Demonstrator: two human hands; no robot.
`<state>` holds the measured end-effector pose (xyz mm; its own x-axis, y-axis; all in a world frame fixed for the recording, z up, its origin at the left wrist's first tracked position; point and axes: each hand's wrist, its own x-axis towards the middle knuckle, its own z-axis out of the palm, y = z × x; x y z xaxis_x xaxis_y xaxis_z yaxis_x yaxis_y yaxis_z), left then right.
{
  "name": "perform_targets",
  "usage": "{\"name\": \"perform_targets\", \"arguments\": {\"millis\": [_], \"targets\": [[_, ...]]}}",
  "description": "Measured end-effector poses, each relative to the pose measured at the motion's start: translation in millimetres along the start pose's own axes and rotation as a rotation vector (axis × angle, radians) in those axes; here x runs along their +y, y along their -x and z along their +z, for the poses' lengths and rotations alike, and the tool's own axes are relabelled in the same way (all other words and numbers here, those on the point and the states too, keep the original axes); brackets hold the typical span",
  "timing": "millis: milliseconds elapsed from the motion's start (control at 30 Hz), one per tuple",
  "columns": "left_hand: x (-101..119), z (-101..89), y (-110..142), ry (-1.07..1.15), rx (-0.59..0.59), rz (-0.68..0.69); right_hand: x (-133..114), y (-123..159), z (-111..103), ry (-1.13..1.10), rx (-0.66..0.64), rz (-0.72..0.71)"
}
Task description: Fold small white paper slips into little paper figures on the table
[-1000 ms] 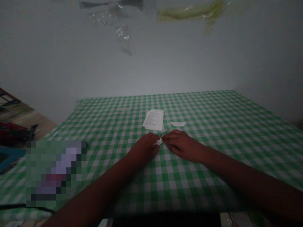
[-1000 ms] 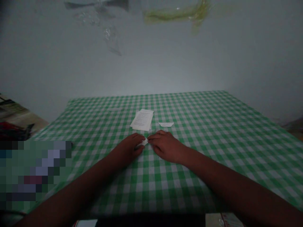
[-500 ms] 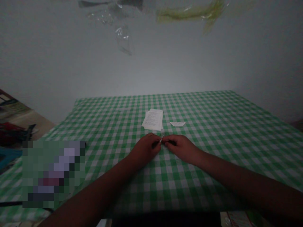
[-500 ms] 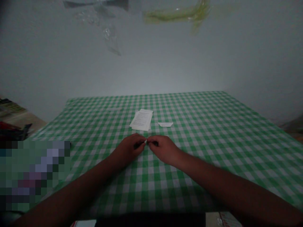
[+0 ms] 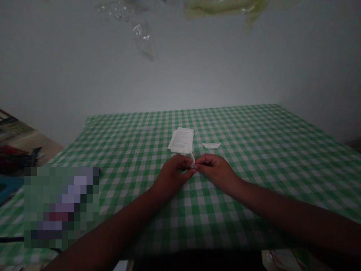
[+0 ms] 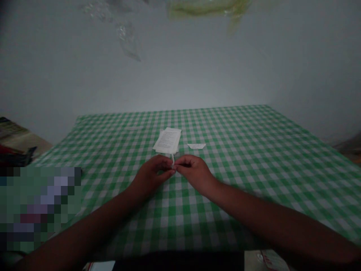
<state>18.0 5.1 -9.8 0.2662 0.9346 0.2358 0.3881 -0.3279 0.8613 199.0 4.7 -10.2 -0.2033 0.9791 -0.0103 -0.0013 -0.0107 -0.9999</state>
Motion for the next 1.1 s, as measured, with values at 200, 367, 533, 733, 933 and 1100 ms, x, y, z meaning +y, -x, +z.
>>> {"name": "perform_targets", "arguments": {"millis": [200,367,533,733,933,1100], "targets": [[0,-1.2,0,0.175,-0.027,-0.092,0,0,2,-0.186,-0.011,0.038],[1,-2.8,-1,0.326,-0.048,-0.188,2,-1,1,-0.21,-0.018,0.03],[2,-1.8,-1,0.354,-0.08,-0.176,1,-2,0,-0.135,-0.02,0.006],[15,5.4,5,-0.195,0.022,0.212,2,-2,7,-0.104,0.026,-0.071],[23,7.2,9,-0.289,0.05,0.312,1,-2,10,-0.154,-0.054,-0.111],[25,4.5,9,-0.276,0.057,0.286,-1,-1,7,-0.19,-0.095,-0.101]]}}
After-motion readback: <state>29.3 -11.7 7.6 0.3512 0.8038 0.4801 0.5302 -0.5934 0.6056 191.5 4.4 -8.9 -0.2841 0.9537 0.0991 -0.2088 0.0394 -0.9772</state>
